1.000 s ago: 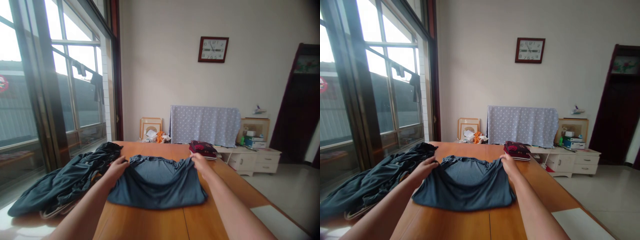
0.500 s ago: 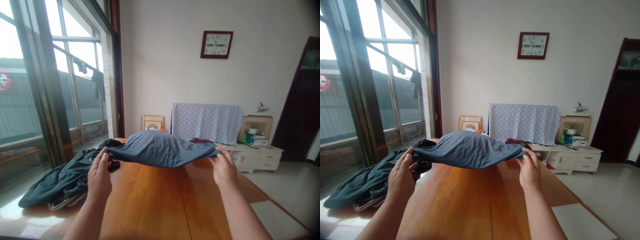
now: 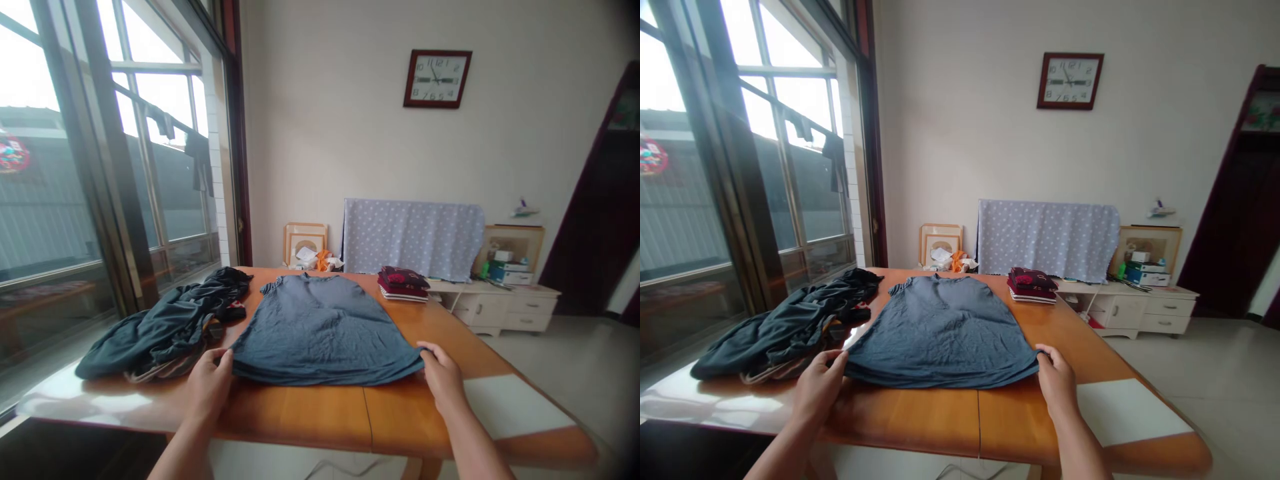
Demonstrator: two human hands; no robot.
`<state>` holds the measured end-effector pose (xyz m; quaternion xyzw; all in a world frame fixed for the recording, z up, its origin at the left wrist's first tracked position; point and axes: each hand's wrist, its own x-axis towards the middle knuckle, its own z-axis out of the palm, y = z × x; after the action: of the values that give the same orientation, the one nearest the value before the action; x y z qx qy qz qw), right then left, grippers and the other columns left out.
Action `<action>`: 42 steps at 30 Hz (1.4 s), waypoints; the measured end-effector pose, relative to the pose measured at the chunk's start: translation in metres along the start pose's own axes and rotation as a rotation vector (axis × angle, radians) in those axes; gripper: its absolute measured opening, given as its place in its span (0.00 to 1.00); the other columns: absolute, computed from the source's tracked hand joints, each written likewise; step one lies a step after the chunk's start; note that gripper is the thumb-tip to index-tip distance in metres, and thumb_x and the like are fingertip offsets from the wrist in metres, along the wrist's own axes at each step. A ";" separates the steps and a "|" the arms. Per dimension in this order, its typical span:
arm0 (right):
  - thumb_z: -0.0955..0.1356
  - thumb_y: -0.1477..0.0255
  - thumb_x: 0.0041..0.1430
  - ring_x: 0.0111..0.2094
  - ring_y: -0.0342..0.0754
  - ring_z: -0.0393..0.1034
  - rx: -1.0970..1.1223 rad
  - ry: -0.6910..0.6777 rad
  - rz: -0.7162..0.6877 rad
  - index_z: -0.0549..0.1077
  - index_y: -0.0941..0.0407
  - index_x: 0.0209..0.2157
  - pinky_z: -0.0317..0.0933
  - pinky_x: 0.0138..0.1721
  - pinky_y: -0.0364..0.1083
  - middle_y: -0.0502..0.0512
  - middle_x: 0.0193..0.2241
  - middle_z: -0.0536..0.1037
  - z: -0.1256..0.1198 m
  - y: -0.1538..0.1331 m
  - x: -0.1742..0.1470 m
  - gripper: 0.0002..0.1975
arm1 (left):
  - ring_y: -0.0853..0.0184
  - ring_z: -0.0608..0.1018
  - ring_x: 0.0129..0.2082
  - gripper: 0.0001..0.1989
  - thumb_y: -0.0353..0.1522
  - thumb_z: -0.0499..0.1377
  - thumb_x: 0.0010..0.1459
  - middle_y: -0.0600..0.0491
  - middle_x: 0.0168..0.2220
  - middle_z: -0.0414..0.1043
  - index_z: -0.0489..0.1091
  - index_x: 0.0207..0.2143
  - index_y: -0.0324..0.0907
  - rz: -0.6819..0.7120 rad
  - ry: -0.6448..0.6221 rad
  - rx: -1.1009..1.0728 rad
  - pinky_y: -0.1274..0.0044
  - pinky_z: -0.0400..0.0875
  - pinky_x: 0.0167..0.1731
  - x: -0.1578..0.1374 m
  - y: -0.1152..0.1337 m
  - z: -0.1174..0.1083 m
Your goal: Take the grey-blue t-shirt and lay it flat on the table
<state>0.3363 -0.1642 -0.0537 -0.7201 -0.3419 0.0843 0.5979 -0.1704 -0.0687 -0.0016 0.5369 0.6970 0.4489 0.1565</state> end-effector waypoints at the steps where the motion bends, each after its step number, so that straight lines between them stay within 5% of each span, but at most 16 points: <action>1: 0.64 0.60 0.54 0.23 0.49 0.68 -0.051 -0.008 0.003 0.79 0.55 0.47 0.62 0.28 0.45 0.51 0.23 0.77 -0.004 0.002 0.000 0.23 | 0.53 0.80 0.37 0.20 0.47 0.57 0.55 0.49 0.33 0.79 0.75 0.43 0.44 -0.004 0.001 0.017 0.70 0.69 0.35 0.000 -0.002 0.000; 6: 0.63 0.63 0.55 0.35 0.52 0.74 -0.292 -0.056 -0.008 0.78 0.50 0.45 0.63 0.38 0.46 0.54 0.37 0.82 -0.023 0.005 -0.005 0.19 | 0.56 0.79 0.35 0.17 0.39 0.57 0.53 0.49 0.33 0.78 0.74 0.44 0.43 -0.005 0.015 0.063 0.71 0.69 0.34 0.000 -0.014 0.000; 14: 0.61 0.64 0.60 0.43 0.54 0.74 -0.606 -0.081 -0.007 0.79 0.47 0.45 0.62 0.40 0.48 0.57 0.47 0.79 -0.050 -0.011 -0.026 0.18 | 0.55 0.79 0.36 0.15 0.38 0.55 0.55 0.47 0.35 0.77 0.74 0.43 0.43 0.006 0.023 0.191 0.70 0.70 0.37 -0.003 -0.021 -0.012; 20: 0.61 0.64 0.61 0.43 0.57 0.73 -0.766 -0.103 -0.080 0.80 0.45 0.44 0.60 0.40 0.51 0.59 0.47 0.77 -0.056 -0.013 -0.039 0.18 | 0.49 0.76 0.49 0.17 0.39 0.53 0.58 0.41 0.47 0.74 0.73 0.45 0.44 0.075 0.012 0.364 0.64 0.70 0.44 -0.011 -0.025 -0.016; 30: 0.64 0.69 0.59 0.48 0.57 0.70 -0.821 -0.170 -0.122 0.79 0.44 0.44 0.59 0.43 0.53 0.55 0.50 0.75 -0.064 -0.017 -0.046 0.16 | 0.44 0.71 0.53 0.21 0.42 0.52 0.58 0.41 0.56 0.68 0.71 0.52 0.48 0.143 0.005 0.543 0.55 0.63 0.50 -0.027 -0.009 -0.012; 36: 0.65 0.71 0.57 0.48 0.55 0.69 -0.824 -0.176 -0.199 0.79 0.43 0.43 0.58 0.43 0.51 0.53 0.50 0.75 -0.065 -0.018 -0.050 0.15 | 0.48 0.70 0.54 0.17 0.39 0.50 0.62 0.46 0.55 0.71 0.73 0.49 0.48 0.336 0.054 0.503 0.59 0.63 0.51 -0.044 0.013 0.002; 42: 0.64 0.70 0.58 0.45 0.56 0.68 -0.860 -0.212 -0.165 0.79 0.47 0.33 0.58 0.40 0.51 0.54 0.43 0.76 -0.067 -0.023 -0.052 0.10 | 0.57 0.75 0.46 0.13 0.34 0.51 0.63 0.48 0.44 0.77 0.74 0.43 0.45 0.708 -0.263 0.270 0.70 0.66 0.47 -0.057 0.033 0.025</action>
<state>0.3236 -0.2474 -0.0293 -0.8608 -0.4616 -0.0400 0.2106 -0.1116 -0.1074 -0.0038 0.8124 0.4957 0.3069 0.0082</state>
